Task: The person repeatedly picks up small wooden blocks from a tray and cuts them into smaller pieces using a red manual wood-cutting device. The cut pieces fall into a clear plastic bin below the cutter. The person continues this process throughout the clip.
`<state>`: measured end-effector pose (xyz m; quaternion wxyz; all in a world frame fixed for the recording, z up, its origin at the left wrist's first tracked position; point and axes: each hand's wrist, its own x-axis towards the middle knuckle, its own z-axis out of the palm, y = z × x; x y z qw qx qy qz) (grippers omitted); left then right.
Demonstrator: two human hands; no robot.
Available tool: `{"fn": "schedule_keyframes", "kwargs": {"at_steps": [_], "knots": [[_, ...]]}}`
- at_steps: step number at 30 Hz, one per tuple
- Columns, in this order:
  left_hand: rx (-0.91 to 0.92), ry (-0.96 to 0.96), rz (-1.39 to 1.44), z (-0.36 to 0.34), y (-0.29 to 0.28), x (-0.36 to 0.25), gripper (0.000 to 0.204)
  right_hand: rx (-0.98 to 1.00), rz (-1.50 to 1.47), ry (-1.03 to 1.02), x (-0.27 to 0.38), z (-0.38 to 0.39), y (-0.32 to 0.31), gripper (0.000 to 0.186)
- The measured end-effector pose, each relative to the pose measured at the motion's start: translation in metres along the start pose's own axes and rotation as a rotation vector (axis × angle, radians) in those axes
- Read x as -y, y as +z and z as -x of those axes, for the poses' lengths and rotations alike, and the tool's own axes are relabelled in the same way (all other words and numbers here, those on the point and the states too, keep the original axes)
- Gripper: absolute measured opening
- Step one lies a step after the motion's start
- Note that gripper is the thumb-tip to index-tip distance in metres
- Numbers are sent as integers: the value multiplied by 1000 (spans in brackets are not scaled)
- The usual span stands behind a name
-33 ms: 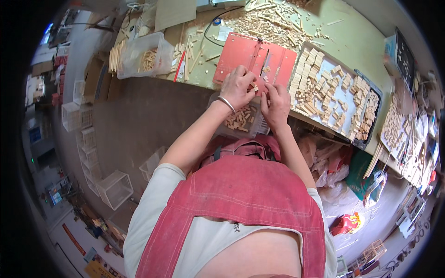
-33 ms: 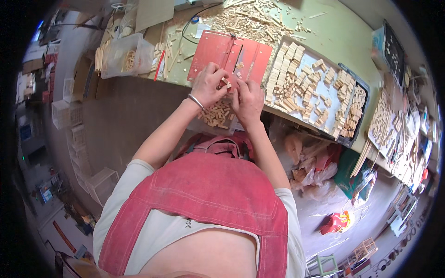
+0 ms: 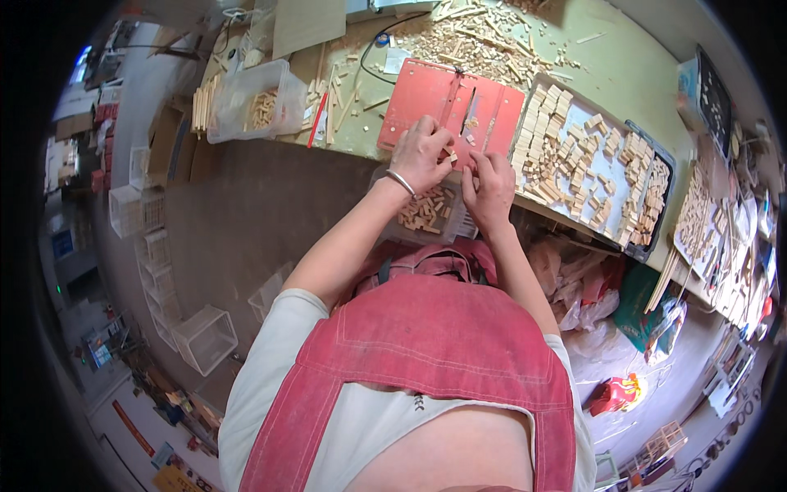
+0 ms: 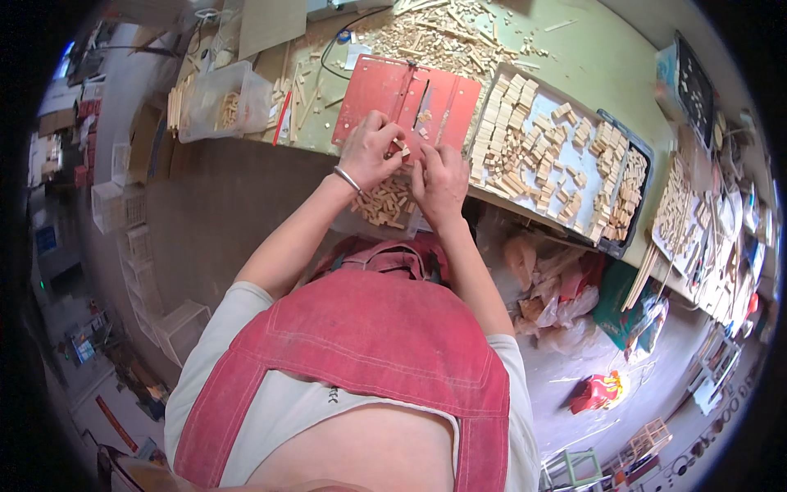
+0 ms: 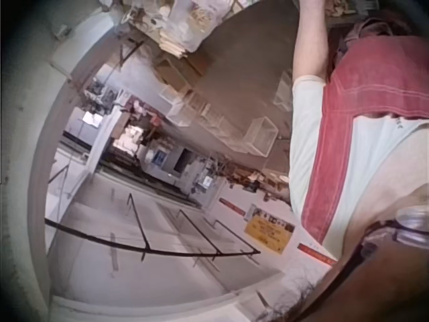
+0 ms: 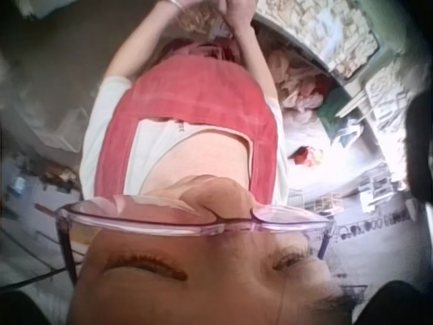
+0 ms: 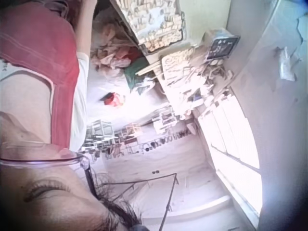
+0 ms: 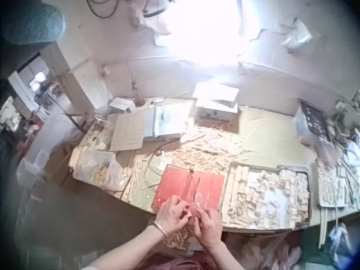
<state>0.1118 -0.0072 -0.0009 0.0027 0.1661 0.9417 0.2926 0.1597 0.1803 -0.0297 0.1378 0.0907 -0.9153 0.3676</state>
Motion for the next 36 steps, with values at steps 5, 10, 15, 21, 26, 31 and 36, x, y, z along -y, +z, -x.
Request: {"fn": "schedule_keyframes", "kwargs": {"at_steps": [5, 10, 15, 21, 26, 31, 36], "knots": [[18, 58, 38, -8, 2, 16, 26, -7, 92, 37, 17, 10, 8, 31], [26, 130, 27, -10, -7, 17, 28, -39, 196, 109, 23, 4, 26, 31], [87, 168, -51, -17, -5, 26, 28, -47, -156, 343, 33, 14, 42, 42], [88, 155, -27, -21, -6, 21, 26, 42, -684, 570, 45, 38, 66, 84], [132, 152, -69, -24, -5, 20, 23, 111, -821, 631, 41, 48, 66, 88], [123, 164, -104, -31, -10, 17, 19, 57, -563, 582, 41, 44, 34, 85], [116, 134, -102, -41, -8, 19, 15, -45, -642, 667, 32, 65, 4, 71]]}}
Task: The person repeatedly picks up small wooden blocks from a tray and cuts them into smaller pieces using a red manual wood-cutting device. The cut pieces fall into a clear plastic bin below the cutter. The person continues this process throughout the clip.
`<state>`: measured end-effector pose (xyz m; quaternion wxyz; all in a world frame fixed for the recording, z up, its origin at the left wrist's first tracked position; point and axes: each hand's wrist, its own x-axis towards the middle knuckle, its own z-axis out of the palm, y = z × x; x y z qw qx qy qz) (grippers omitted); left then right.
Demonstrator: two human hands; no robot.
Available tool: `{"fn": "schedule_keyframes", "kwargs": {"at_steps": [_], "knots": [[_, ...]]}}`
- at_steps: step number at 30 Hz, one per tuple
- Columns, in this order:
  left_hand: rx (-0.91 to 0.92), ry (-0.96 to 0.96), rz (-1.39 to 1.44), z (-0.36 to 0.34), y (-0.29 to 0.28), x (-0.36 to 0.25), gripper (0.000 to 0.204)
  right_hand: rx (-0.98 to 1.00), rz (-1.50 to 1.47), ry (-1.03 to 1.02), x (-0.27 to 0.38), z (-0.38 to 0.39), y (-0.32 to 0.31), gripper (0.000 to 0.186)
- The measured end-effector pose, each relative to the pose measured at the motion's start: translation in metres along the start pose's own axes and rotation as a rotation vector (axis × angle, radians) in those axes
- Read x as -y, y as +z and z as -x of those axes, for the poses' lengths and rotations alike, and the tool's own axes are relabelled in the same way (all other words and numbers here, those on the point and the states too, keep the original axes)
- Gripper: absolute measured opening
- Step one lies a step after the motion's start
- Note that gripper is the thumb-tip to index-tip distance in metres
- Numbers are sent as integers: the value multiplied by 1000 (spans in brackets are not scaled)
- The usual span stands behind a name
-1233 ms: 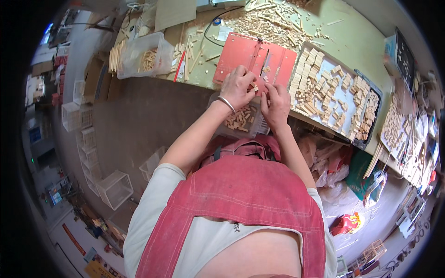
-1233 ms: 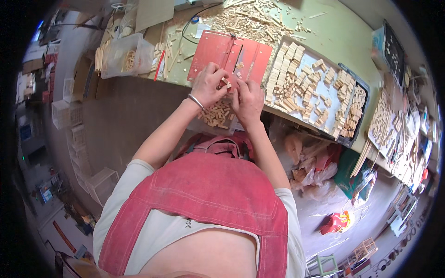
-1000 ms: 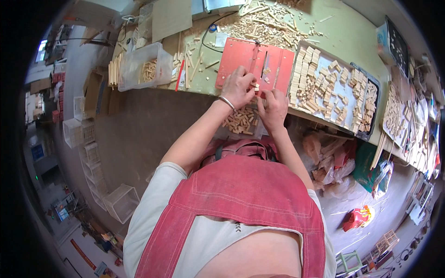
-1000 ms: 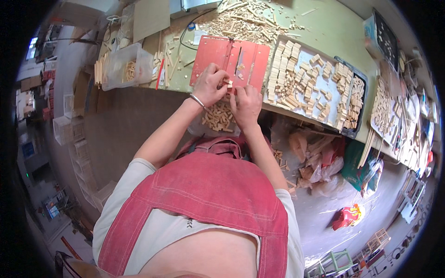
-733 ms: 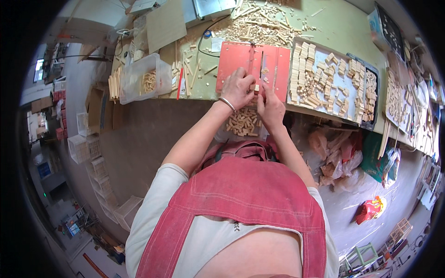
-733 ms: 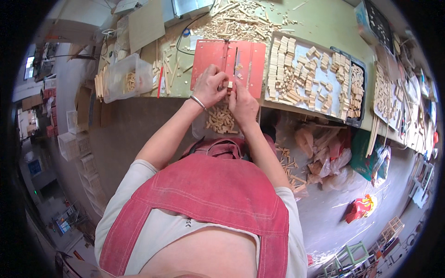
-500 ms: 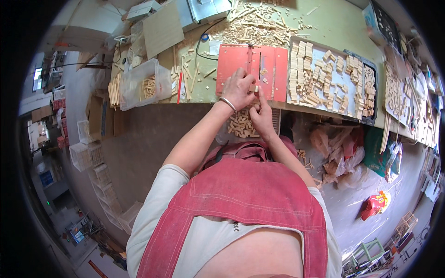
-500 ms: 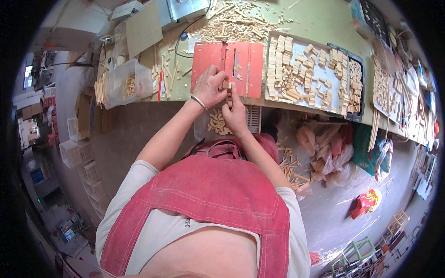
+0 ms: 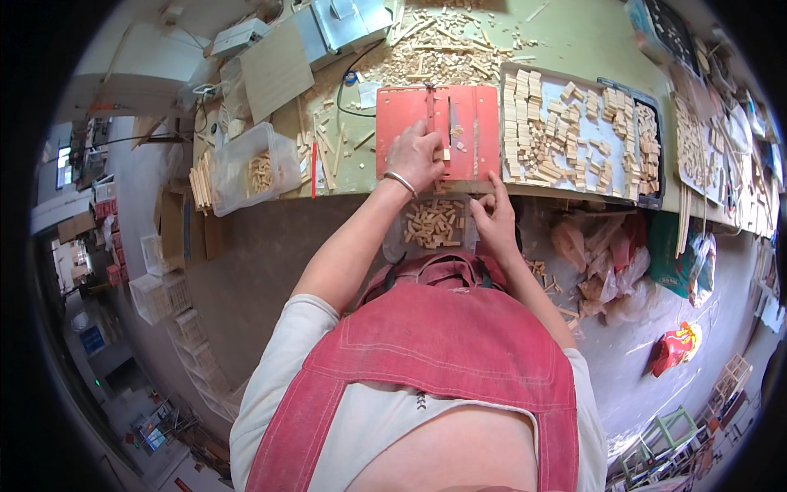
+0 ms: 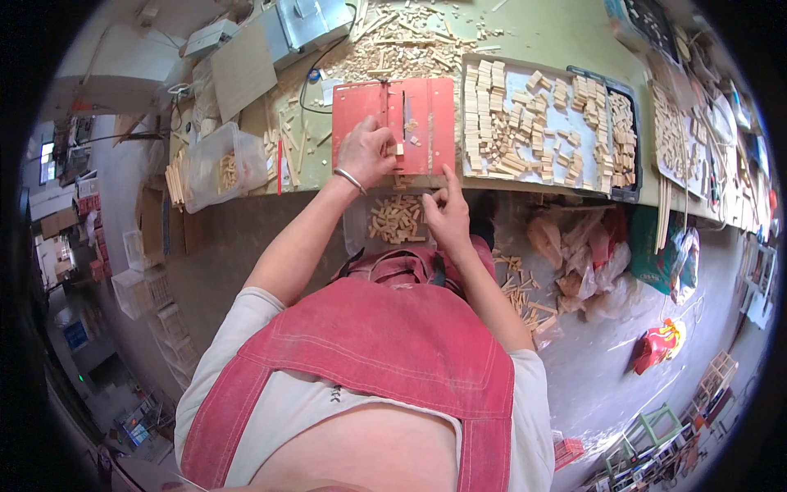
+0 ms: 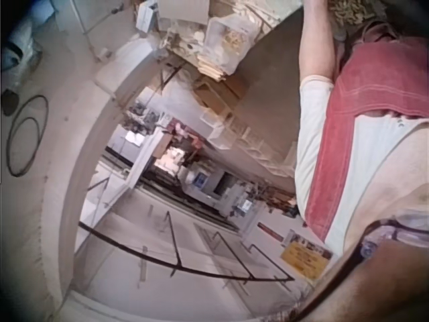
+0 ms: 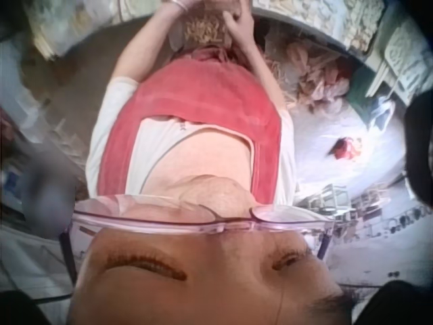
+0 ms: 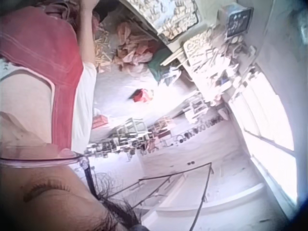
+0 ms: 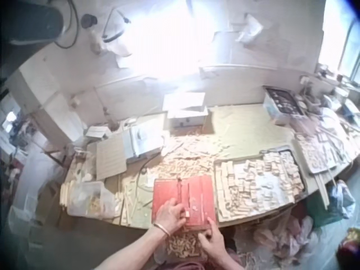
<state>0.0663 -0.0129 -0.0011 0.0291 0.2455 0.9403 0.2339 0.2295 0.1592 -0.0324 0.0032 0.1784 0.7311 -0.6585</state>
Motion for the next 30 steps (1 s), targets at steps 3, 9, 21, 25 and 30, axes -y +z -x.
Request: {"fn": "schedule_keyframes", "kwargs": {"at_steps": [3, 9, 21, 25, 30], "knots": [[-30, 28, -15, -13, 2, 6, 14, -71, -52, 29, -9, 9, -13, 71], [9, 3, -46, -34, 1, 10, 14, -120, -116, 99, -28, 36, -39, 67], [-15, 16, -5, -63, -1, 23, 13, -198, -207, 113, -31, 52, -50, 70], [-45, 42, -99, -54, 7, 17, 13, -249, -240, 104, -36, 54, -60, 69], [-62, 162, -124, 4, -3, -9, 17, -312, -130, 131, -54, 60, -90, 67]]}}
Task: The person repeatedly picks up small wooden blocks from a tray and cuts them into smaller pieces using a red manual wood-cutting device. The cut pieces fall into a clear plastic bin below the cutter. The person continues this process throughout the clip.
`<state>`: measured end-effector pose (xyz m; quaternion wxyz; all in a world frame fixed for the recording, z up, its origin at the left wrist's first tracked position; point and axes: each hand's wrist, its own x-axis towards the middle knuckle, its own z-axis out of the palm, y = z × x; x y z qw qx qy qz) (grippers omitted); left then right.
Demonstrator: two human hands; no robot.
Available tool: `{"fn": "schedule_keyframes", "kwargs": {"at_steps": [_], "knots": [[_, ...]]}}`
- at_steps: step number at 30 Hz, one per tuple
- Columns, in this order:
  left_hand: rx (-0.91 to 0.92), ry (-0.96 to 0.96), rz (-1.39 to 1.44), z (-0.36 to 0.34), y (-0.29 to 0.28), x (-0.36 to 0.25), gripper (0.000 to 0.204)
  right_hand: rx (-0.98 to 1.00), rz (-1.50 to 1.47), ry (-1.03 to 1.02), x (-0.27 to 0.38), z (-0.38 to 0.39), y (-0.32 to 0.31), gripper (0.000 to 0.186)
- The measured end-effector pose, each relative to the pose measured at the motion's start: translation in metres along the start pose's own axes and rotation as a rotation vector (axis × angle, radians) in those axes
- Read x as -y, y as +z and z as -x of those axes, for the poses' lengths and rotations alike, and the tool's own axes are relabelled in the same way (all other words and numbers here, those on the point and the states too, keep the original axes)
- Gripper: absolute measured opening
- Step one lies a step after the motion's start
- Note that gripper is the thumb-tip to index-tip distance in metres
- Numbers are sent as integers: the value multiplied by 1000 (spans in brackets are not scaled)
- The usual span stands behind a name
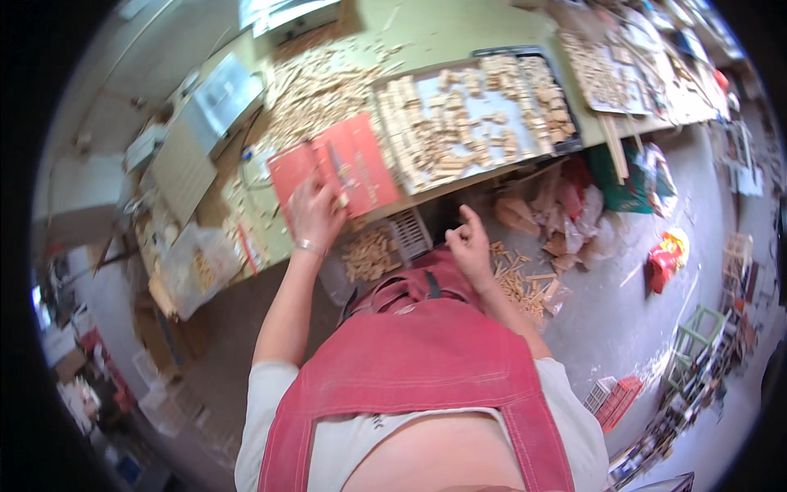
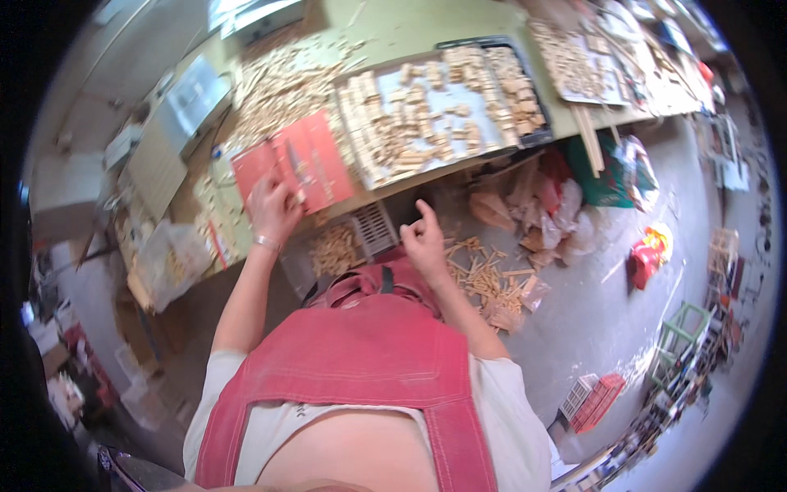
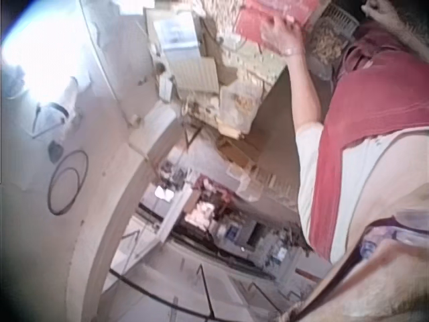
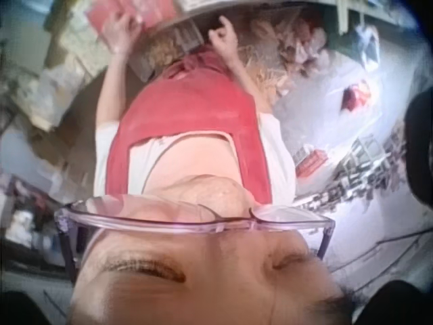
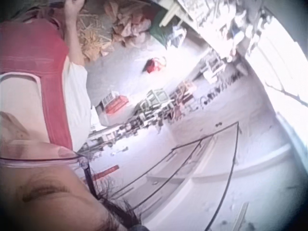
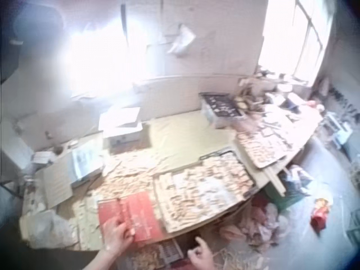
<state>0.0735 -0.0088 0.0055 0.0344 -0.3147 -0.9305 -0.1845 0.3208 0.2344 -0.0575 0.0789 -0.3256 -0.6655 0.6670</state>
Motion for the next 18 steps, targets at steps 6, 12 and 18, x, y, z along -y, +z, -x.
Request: {"fn": "schedule_keyframes", "kwargs": {"at_steps": [6, 12, 18], "knots": [[-44, 86, -49, 55, -17, -43, 25, -77, 34, 13, -10, -8, -36, 67], [125, -110, -2, 139, -1, -50, 32, -42, 99, -1, -3, -30, -72, 62], [181, -309, -72, 177, 47, -40, 45, -34, 67, -32, -8, -66, -121, 56]]}}
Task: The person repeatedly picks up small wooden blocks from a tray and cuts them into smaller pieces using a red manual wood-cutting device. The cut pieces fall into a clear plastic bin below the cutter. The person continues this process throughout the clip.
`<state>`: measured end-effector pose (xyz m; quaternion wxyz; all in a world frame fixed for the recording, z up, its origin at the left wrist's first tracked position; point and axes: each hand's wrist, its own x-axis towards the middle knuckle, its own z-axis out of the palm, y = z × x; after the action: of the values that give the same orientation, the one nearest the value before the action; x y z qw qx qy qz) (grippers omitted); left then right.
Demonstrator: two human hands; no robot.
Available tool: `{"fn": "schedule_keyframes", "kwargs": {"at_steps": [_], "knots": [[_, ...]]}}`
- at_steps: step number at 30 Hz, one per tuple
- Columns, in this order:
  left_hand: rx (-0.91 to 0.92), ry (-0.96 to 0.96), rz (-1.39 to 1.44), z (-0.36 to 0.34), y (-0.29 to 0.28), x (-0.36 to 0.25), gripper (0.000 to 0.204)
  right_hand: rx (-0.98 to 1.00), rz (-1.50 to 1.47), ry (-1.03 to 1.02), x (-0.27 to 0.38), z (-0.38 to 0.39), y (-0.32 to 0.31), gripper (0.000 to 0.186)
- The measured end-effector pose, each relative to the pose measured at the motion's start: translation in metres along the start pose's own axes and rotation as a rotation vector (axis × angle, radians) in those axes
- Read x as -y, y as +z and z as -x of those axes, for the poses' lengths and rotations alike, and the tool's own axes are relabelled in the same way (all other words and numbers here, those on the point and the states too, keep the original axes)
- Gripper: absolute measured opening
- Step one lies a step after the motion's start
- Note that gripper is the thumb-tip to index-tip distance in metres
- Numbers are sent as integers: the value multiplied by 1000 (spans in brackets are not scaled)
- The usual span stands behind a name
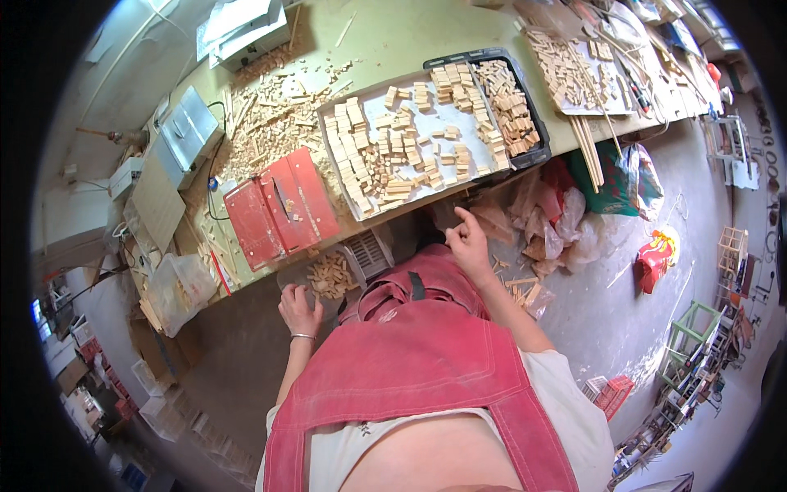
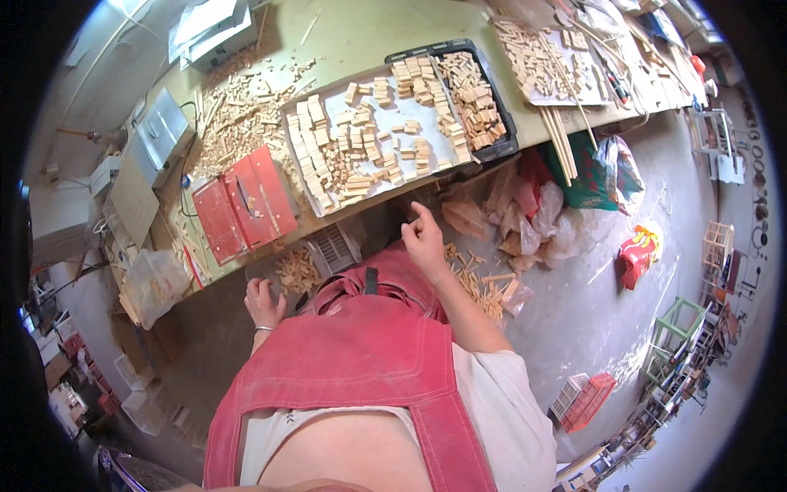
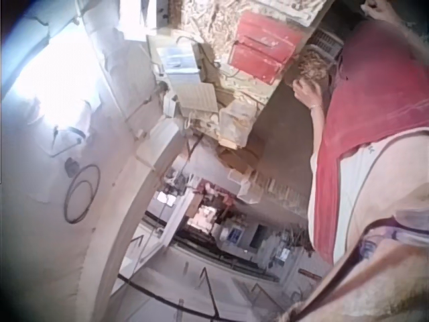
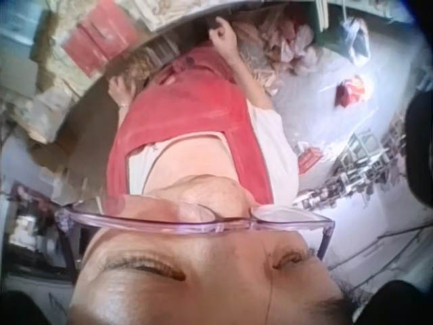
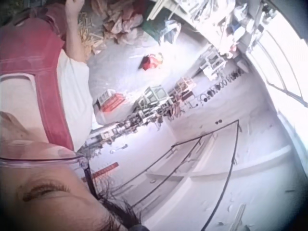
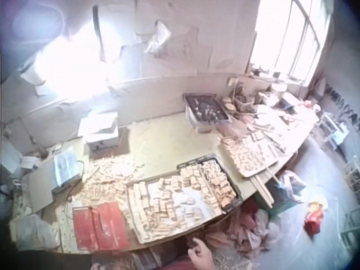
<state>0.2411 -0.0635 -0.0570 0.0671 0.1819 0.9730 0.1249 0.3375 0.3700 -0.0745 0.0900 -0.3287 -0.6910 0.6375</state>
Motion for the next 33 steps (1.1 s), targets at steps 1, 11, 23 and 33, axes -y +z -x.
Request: {"fn": "schedule_keyframes", "kwargs": {"at_steps": [1, 11, 23, 33], "knots": [[16, -57, -1, 6, 8, 0, 46, -17, 4, 20, 6, -5, -10, 52], [164, -552, 225, 65, 57, -21, 44, -97, -20, 93, 3, -61, -112, 17], [136, -770, 301, 119, 82, -67, 45, 12, 520, -230, 70, -195, -162, 15], [165, -903, 279, 164, 85, -106, 43, 387, 869, -448, 71, -264, -162, 20]]}}
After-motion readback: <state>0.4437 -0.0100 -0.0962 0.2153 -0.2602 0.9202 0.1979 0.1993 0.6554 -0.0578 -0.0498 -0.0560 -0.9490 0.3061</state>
